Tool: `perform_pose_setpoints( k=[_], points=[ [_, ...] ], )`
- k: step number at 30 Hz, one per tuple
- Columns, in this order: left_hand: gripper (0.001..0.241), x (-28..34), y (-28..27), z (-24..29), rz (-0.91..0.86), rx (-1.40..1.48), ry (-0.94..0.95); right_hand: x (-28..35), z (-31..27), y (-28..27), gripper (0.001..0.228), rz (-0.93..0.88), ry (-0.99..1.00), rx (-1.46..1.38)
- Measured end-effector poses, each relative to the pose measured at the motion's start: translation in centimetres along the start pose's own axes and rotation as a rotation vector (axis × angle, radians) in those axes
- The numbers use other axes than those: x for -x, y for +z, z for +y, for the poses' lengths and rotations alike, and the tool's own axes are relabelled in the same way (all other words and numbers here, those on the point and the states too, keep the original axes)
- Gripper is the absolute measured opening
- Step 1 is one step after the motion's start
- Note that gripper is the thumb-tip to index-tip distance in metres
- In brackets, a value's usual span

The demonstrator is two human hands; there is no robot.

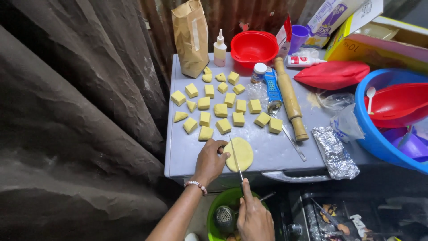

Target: Cutting dough into small portions, rolling them into balls, and flattening them with a rolling pin in a kitchen setting.

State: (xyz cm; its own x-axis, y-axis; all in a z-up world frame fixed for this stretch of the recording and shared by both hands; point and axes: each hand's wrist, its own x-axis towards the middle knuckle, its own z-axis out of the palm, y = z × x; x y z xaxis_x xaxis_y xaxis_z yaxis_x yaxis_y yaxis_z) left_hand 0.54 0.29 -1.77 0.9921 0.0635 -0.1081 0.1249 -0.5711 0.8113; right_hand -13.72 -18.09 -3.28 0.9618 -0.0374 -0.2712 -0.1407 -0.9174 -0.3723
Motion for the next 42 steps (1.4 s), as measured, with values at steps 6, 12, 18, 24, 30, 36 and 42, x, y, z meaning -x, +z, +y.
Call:
perform_pose_setpoints(
  k=[6, 12, 18, 24, 30, 36, 42],
  points=[
    [0.052, 0.0, 1.0, -1.0, 0.017, -0.048, 0.051, 3.5, 5.9, 6.9, 0.065, 0.537, -0.124, 0.005],
    [0.064, 0.2, 0.2, 0.8, -0.052, -0.197, 0.024, 5.8, 2.4, -1.2, 0.056, 0.566, -0.170, -0.179],
    [0.062, 0.2, 0.6, 1.3, -0.032, -0.280, 0.050, -0.2, 1.8, -3.2, 0.072, 0.011, 0.059, -0.078],
    [0.061, -0.1, 0.9, 1.0, -0.010, -0.310, 0.085, -0.5, 3.0, -1.3, 0.072, 0.117, -0.018, -0.076],
    [0.060, 0.0, 0.9, 1.1, -0.002, -0.310, 0.085, -0.4, 2.6, -1.2, 0.074, 0.099, 0.002, 0.027],
    [0.059, -0.1, 1.1, 0.9, 0.014, -0.317, 0.094, -0.5, 3.3, -0.7, 0.073, 0.173, -0.051, -0.017],
    [0.058, 0.0, 0.9, 1.2, 0.010, -0.321, 0.094, -0.4, 2.7, -1.7, 0.074, 0.121, -0.040, -0.038]
  ],
)
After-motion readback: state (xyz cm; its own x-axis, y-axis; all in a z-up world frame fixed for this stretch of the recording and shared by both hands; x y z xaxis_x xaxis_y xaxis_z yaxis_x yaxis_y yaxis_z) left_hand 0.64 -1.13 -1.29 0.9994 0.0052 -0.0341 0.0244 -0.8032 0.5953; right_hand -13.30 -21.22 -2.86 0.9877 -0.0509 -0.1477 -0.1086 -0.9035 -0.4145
